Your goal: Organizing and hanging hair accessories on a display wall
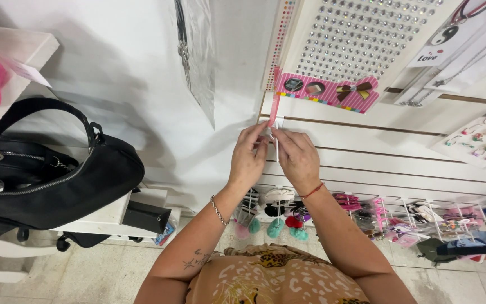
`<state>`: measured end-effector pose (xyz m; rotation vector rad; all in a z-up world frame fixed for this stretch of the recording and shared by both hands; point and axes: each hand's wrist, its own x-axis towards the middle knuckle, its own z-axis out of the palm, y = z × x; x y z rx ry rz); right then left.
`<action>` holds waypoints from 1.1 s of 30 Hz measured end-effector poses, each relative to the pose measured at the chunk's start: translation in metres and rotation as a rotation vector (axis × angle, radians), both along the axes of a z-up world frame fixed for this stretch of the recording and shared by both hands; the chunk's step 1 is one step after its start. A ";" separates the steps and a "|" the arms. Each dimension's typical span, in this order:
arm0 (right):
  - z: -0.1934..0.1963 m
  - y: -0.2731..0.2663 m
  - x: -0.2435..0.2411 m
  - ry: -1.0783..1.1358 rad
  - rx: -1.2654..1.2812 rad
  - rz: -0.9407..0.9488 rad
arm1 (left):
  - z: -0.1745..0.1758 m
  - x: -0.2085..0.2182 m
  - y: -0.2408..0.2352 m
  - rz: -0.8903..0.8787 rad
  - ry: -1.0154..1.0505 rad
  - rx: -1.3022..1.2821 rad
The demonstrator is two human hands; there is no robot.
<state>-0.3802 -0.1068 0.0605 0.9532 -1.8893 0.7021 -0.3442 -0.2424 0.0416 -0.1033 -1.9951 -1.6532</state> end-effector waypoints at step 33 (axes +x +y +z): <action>-0.031 0.009 0.016 -0.353 -0.194 0.055 | -0.018 0.017 0.008 -0.072 -0.041 0.098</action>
